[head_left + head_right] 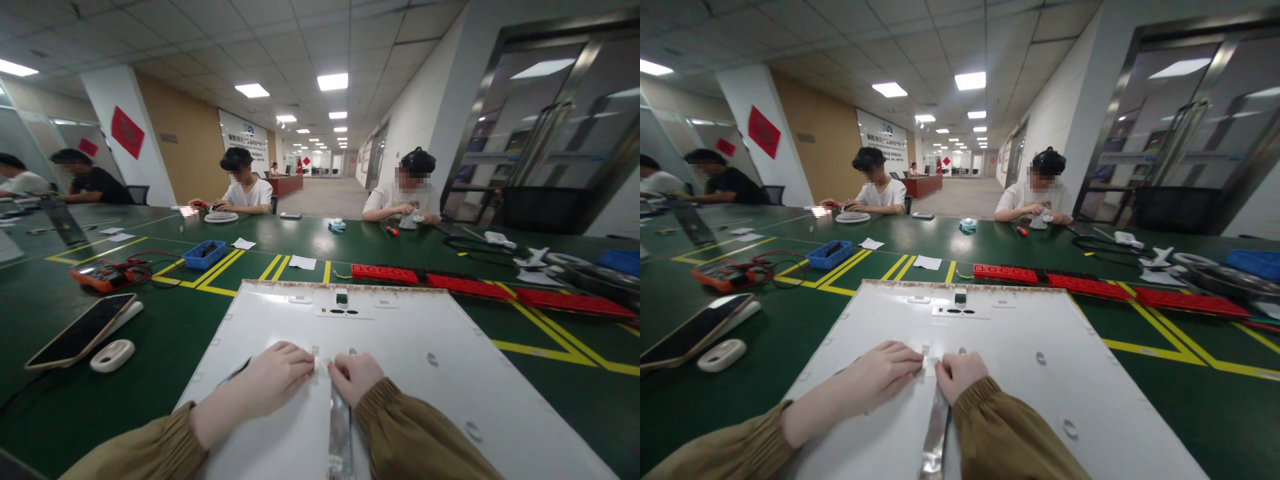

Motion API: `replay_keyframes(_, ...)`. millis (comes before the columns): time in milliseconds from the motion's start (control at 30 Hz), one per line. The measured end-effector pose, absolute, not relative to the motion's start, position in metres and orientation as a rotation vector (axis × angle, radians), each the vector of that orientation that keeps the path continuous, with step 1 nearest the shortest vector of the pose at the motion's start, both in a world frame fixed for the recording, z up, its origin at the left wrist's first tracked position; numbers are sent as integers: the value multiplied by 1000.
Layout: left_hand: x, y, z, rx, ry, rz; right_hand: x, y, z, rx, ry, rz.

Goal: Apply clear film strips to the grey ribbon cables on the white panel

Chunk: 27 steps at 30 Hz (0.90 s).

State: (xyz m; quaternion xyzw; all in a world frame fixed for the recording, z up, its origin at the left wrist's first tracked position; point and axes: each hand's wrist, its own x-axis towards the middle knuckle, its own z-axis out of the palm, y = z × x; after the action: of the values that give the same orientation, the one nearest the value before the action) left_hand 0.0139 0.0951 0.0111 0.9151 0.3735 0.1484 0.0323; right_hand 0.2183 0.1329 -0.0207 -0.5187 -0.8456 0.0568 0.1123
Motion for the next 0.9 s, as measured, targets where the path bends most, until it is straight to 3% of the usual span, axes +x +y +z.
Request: replay_keyframes(900,15,122,-7,2904,1312,509,214,129,-13,-1633,-2458,160)
